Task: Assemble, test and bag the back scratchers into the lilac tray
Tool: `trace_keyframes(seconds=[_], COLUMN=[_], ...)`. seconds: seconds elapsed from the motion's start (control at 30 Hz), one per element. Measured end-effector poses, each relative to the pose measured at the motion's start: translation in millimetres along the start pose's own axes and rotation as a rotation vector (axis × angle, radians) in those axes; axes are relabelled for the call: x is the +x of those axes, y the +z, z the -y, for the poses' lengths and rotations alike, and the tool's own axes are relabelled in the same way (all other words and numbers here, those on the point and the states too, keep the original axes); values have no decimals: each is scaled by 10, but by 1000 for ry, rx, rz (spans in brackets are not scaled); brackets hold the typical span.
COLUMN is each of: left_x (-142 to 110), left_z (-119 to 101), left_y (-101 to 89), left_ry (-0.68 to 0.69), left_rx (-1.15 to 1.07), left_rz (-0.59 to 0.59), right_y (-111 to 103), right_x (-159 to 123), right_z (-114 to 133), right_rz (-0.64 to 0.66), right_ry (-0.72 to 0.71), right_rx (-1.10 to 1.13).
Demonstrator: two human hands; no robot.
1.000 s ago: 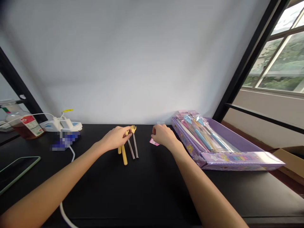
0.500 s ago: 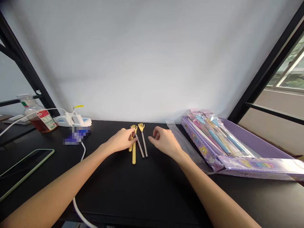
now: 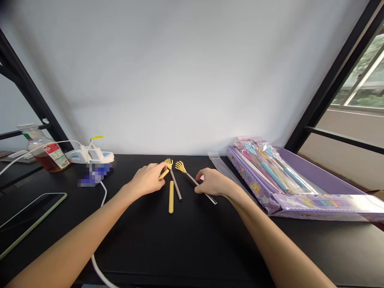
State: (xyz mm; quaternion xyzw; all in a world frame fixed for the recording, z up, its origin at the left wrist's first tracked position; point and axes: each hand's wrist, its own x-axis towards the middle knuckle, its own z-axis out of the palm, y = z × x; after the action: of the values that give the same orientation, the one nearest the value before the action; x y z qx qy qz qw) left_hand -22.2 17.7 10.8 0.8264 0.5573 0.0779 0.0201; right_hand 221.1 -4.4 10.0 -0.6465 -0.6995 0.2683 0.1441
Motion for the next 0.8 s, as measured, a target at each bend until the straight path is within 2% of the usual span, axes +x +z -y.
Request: trace_keyframes(seconds=[0.07, 0.1, 0.17, 0.23, 0.37, 0.47, 0.63, 0.8], left_x=[1, 3, 6, 8, 14, 20, 28, 48], left_z=[42, 69, 123, 153, 126, 85, 56, 60], left_y=[8, 7, -5, -28, -62, -60, -55, -54], left_ry=[-1, 3, 11, 60, 281, 350, 371, 394], left_rx=[7, -2, -28, -88, -269, -316, -360, -357], left_rz=[55, 91, 126, 84, -76, -133, -151, -162], right_y=[-65, -92, -124, -122, -50, -3, -13, -62], right_x=[-24, -37, -55, -60, -28, -2, -6, -11], right_z=[8, 21, 56, 94, 148, 165, 169, 109], right_rz=[81, 71, -29, -131, -254, -335, -393, -378], right_ry=[-53, -97, -188, -252, -361, -440, -489, -482], right_rx=[238, 358, 573, 758, 1033, 1120, 1170, 1097])
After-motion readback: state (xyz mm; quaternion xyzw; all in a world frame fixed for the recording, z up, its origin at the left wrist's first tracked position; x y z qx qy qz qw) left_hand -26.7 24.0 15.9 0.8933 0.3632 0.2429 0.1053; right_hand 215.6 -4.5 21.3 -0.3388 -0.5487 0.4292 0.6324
